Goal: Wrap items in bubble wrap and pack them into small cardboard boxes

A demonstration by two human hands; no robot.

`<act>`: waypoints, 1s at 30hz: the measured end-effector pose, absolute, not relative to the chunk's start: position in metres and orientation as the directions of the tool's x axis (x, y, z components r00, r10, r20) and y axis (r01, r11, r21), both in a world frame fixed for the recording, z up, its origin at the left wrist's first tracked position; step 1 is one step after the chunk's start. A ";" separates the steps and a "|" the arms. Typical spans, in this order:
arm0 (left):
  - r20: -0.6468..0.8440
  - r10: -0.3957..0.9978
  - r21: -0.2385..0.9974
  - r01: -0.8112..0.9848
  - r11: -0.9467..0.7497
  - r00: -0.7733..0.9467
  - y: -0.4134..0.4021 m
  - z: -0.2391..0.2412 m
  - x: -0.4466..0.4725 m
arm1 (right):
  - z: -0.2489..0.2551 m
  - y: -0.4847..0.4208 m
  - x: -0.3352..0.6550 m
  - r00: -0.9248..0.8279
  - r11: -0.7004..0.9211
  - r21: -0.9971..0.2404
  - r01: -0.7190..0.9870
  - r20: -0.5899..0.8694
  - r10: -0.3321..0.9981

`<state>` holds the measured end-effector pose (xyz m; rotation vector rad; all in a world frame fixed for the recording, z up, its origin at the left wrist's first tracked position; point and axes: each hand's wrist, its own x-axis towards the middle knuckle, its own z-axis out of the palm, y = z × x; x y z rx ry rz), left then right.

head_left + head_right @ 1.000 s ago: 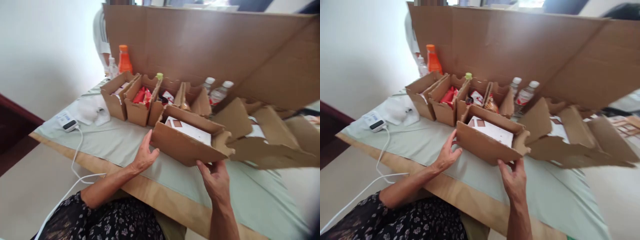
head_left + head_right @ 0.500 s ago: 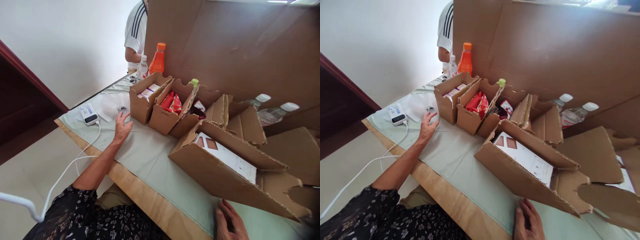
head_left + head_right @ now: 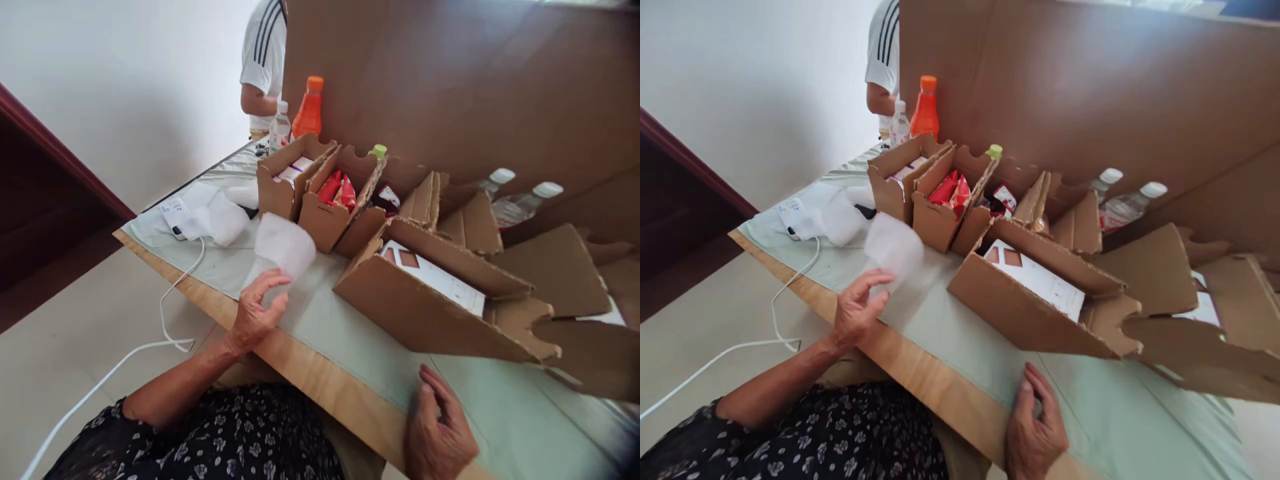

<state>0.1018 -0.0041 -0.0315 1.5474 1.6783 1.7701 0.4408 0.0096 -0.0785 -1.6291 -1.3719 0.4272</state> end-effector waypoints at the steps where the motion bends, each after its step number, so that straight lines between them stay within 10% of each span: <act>1: 0.471 0.823 0.852 0.405 -0.332 -0.317 -0.015 -0.030 0.113 | -0.076 0.005 0.433 0.275 0.057 -0.838 0.542 0.242 0.931; 8: 0.183 0.927 0.977 0.045 -0.208 0.328 -0.036 -0.012 0.147 | -0.064 0.012 0.407 -0.142 -0.222 -0.965 0.137 -0.241 0.960; 15: 0.098 0.739 0.995 -0.053 -0.084 0.667 -0.044 -0.006 0.164 | -0.052 0.015 0.387 -0.301 -0.345 -0.939 0.007 -0.331 0.895; 22: -0.229 0.748 0.973 0.145 0.178 0.623 -0.054 -0.032 0.172 | -0.019 -0.008 0.437 0.428 0.158 -0.982 0.098 0.185 0.885; 30: -0.254 0.748 0.963 0.230 0.139 0.613 -0.057 -0.035 0.190 | 0.000 -0.031 0.466 0.255 0.286 -0.956 0.064 0.293 0.921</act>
